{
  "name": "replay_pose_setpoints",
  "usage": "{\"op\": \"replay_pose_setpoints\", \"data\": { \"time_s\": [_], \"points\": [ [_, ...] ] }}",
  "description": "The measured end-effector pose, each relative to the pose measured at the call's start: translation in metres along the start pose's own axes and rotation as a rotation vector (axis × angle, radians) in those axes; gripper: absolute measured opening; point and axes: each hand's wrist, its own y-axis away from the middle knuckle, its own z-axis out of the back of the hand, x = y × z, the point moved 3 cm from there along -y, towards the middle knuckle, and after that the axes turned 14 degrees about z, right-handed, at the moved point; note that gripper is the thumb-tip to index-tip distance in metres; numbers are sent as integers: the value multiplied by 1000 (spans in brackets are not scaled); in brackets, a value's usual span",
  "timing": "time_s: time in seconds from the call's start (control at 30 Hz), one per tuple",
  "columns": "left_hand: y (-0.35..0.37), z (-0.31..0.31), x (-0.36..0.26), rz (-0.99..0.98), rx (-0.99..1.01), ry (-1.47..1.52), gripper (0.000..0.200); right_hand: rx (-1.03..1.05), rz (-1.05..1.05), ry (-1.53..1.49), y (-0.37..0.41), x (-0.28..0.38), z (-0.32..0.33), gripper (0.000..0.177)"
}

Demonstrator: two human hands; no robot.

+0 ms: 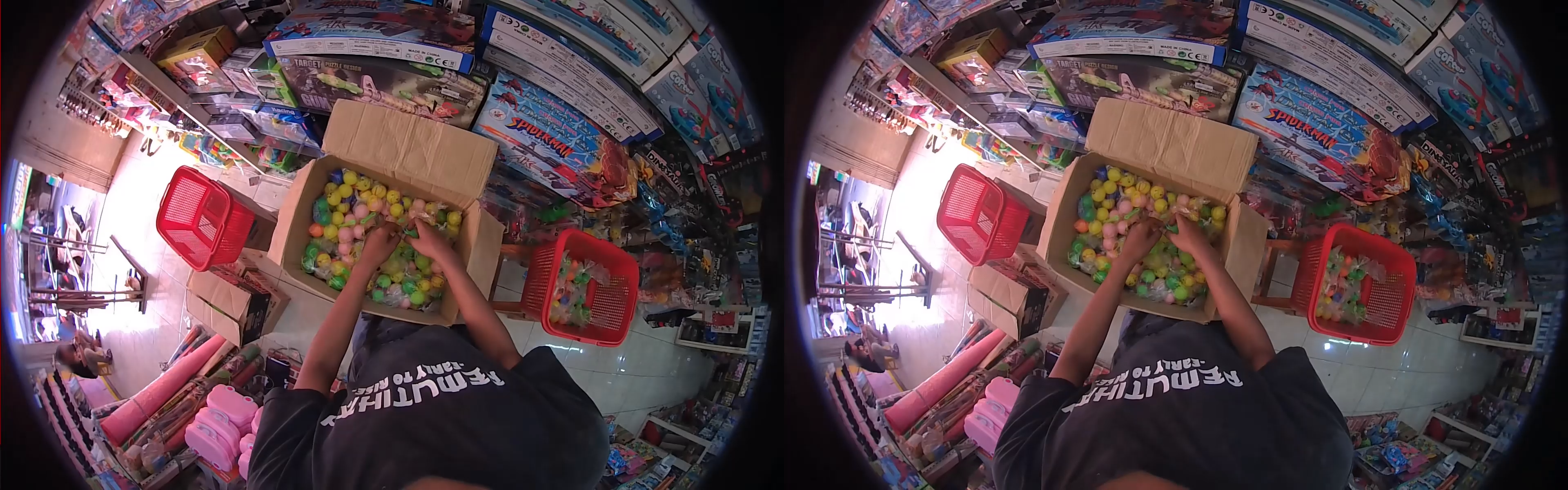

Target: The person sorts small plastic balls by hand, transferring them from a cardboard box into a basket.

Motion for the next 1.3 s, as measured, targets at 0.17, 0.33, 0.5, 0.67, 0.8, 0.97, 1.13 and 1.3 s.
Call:
{"op": "replay_pose_setpoints", "data": {
  "time_s": [0.17,0.33,0.5,0.67,0.8,0.97,1.13,1.3],
  "points": [
    [5,3,-5,14,5,11,20,-48,51,122,4,6,4,41],
    [7,3,-5,-9,-16,46,23,-43,-56,153,3,11,7,42],
    [9,1,-3,-24,-5,90,24,-106,14,138,-2,-1,5,36],
    [9,3,-4,4,29,149,35,-302,183,-35,1,12,19,21],
    [14,17,-21,-97,-29,81,50,-326,244,-147,4,20,27,21],
    [17,18,-18,-92,144,201,61,-132,303,-223,5,21,26,18],
    [27,16,-28,47,373,290,67,-97,256,-473,20,33,25,15],
    [22,4,-18,40,286,391,66,-21,281,-591,30,50,30,13]
  ]
}}
